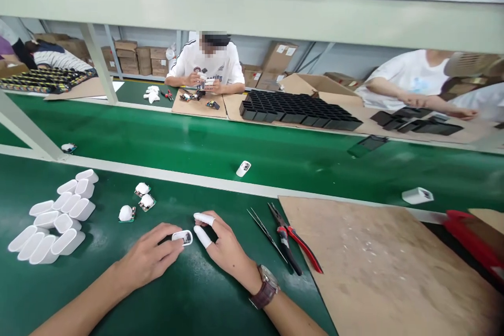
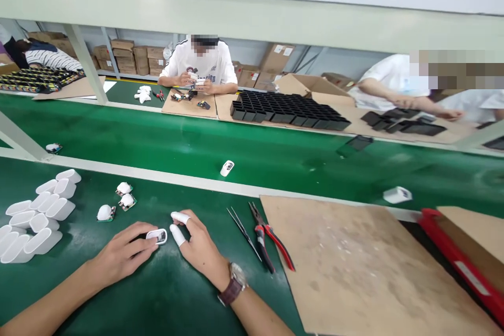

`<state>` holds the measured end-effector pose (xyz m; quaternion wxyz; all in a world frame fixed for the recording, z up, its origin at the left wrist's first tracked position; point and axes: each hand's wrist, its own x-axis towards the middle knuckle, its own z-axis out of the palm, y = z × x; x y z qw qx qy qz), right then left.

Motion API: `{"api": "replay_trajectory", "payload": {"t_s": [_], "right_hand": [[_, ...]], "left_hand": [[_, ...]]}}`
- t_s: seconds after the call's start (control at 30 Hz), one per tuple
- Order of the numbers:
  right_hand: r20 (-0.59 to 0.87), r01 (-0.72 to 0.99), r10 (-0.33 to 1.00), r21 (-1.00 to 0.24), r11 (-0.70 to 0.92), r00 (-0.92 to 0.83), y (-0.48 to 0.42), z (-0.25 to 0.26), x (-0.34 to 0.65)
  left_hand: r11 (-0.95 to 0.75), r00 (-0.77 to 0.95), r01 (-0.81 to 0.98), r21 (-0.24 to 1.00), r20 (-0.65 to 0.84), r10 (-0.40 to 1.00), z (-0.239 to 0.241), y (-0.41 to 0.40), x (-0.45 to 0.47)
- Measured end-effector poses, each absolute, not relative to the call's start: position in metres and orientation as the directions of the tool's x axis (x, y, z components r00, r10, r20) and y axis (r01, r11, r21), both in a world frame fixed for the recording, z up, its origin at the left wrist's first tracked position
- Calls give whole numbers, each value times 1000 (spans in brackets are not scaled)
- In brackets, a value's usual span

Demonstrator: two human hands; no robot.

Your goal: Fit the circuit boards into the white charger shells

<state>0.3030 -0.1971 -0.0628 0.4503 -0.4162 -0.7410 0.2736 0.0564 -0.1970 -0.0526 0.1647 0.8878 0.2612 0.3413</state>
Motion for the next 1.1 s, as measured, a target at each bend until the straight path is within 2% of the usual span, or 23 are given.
{"api": "replay_trajectory", "payload": {"t_s": [0.1,0.17,0.23,0.27,0.33,0.37,0.43,0.5,0.57,0.67,0.73,0.87,1.1], "right_hand": [[443,379,857,-769,514,-263,-198,-62,302],[446,394,852,-756,523,-276,-198,-62,302],[453,404,844,-742,535,-287,-199,-62,303],[459,410,839,-733,543,-292,-199,-62,303],[474,427,829,-710,560,-299,-200,-62,303],[478,437,824,-699,566,-302,-200,-62,303],[482,453,819,-682,574,-311,-200,-60,303],[481,459,817,-676,576,-317,-200,-59,303],[477,462,819,-677,574,-319,-201,-57,303],[478,472,816,-666,578,-325,-201,-61,302],[500,489,801,-636,597,-329,-200,-67,303],[540,551,773,-554,625,-333,-195,-82,308],[486,630,727,-383,676,-485,-169,-61,276]], "left_hand": [[-757,628,367,542,456,631,-45,-197,61],[-606,560,331,723,366,743,-39,-192,65],[-249,440,207,946,137,888,-33,-185,70],[-26,389,113,993,-20,921,-30,-181,72],[309,334,-54,949,-275,902,-25,-172,75],[377,326,-83,923,-332,885,-22,-167,75],[300,308,24,954,-292,905,-18,-153,73],[90,298,235,968,-160,941,-12,-129,69],[-79,265,398,914,-32,964,-6,-93,61],[-183,162,540,821,112,980,3,-32,45],[-214,128,633,744,172,977,7,0,30],[-235,152,762,604,187,971,11,31,-15],[-56,18,919,389,101,995,31,43,-126]]}}
